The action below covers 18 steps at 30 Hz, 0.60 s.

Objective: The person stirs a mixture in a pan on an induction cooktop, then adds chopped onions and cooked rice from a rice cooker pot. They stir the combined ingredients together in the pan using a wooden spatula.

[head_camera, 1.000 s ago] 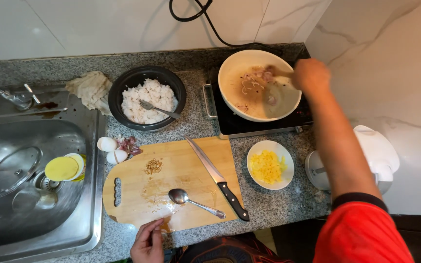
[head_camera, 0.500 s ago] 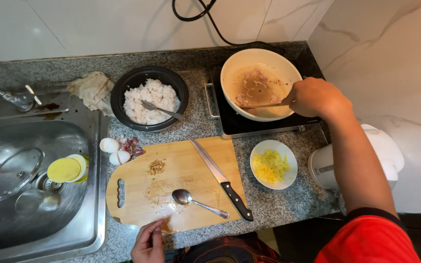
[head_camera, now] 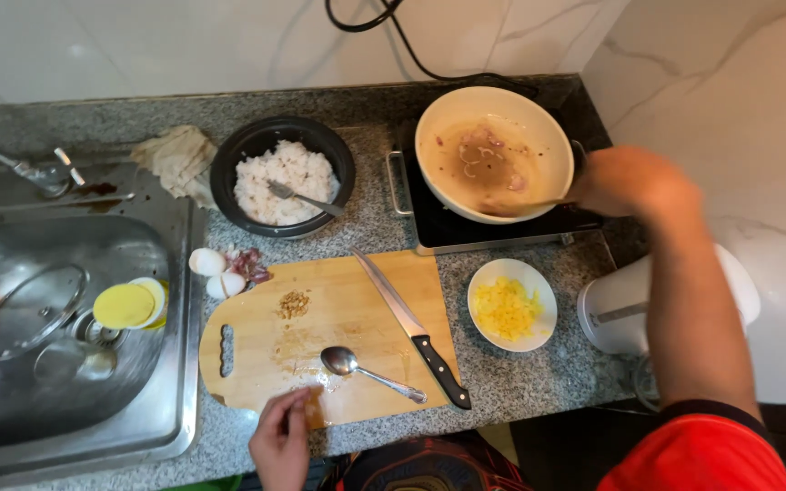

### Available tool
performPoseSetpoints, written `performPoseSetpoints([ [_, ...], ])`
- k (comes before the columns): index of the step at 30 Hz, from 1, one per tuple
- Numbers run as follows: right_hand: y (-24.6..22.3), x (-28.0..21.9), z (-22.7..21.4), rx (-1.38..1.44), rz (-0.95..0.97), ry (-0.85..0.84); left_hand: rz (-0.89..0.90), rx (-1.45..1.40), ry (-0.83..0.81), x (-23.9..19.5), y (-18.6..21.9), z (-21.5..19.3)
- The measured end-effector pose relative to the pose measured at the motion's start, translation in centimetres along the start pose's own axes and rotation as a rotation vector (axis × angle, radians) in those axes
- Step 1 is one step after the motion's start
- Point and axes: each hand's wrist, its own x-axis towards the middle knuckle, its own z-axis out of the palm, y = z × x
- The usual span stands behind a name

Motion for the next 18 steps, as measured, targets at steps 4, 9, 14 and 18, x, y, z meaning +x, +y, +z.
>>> performPoseSetpoints([
  [4,3.3,4.0,1.2,-0.056,0.098,0.035,-0.125,-0.054,-0.018,4.1,3.0,1.3],
  [9,1.5,11.0,6.1,0.187,0.009,0.205,0.439,0.189,0.072,11.1,10.8,5.6],
  [14,-0.3,3.3,2.1,0.186,-0.079,0.067,0.617,0.439,-0.06,19.5,11.5,10.9],
  [18,5.4,1.7,-0.2,-0.017,-0.022,0.034,0.607,0.796,-0.196,24.1,10.3,14.3],
])
